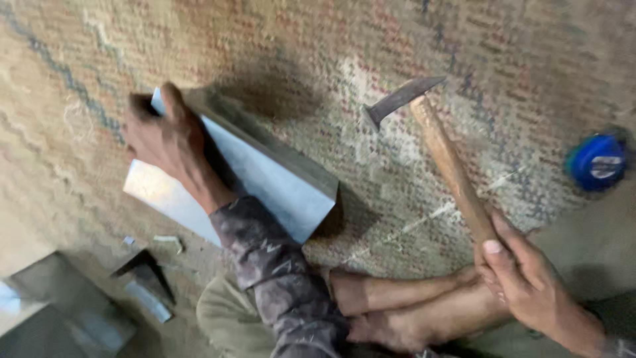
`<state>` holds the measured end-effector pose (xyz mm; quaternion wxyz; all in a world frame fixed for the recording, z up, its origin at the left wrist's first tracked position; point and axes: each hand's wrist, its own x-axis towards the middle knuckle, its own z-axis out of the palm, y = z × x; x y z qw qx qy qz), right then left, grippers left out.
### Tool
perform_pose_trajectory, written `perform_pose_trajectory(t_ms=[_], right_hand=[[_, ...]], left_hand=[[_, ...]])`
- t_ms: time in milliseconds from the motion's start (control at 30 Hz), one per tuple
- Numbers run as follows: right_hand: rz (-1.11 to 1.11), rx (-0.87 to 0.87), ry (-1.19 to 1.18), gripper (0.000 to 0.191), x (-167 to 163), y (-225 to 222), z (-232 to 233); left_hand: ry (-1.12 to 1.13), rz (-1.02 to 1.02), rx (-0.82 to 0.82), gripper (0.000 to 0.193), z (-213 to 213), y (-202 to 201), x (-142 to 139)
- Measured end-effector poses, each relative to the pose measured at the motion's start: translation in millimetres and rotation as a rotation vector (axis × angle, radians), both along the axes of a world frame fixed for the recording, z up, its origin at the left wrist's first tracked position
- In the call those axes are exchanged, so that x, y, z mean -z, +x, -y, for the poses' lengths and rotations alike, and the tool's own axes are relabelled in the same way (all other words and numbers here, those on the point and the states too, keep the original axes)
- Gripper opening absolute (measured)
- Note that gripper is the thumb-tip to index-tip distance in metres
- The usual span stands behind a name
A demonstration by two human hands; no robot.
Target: The person sits on a woven mat and uses a hammer to shape a rectangular metal sheet into a box. They repeatedly strike the edges and corners to bend the metal, then place a flat metal sheet on top to form a lid.
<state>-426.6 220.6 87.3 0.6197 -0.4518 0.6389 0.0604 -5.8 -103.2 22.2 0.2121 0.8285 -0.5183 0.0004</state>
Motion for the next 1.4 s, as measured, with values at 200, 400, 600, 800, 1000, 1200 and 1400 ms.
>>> perform_pose_trajectory(t_ms=[200, 400, 600, 800, 1000, 1200, 1400], right_hand=[[0.113, 0.154, -0.264, 0.061, -0.2, 16.5, 35.7], [0.082, 0.105, -0.269, 0.061, 15.0, 31.4, 45.1], [-0.043, -0.052, 0.2, 0.069, 13.1, 49.6, 86.5], [0.201, 0.308, -0.066, 0.052, -0.2, 74.3, 109.3], [0.21, 0.316, -0.286, 0.04, 23.0, 113.3, 168.1], [0.261, 0.104, -0.413, 0.045, 14.0, 148.3, 229.6], [0.151, -0.034, -0.262, 0.055, 3.3, 157.7, 260.8]], left_hand=[[-0.05, -0.025, 0.031, 0.049, 0.0, -18.7, -28.3], [0.047, 0.0, -0.055, 0.052, 1.1, -14.9, -22.5], [0.039, 0.008, -0.105, 0.054, 3.2, -2.4, -13.5], [0.06, -0.045, -0.119, 0.056, -0.8, 0.6, -10.2], [0.021, -0.012, -0.135, 0.053, 3.0, 1.0, -10.1], [-0.049, -0.07, -0.099, 0.05, 2.4, 0.9, -5.6], [-0.067, -0.108, -0.11, 0.042, -0.1, -0.2, -8.5]])
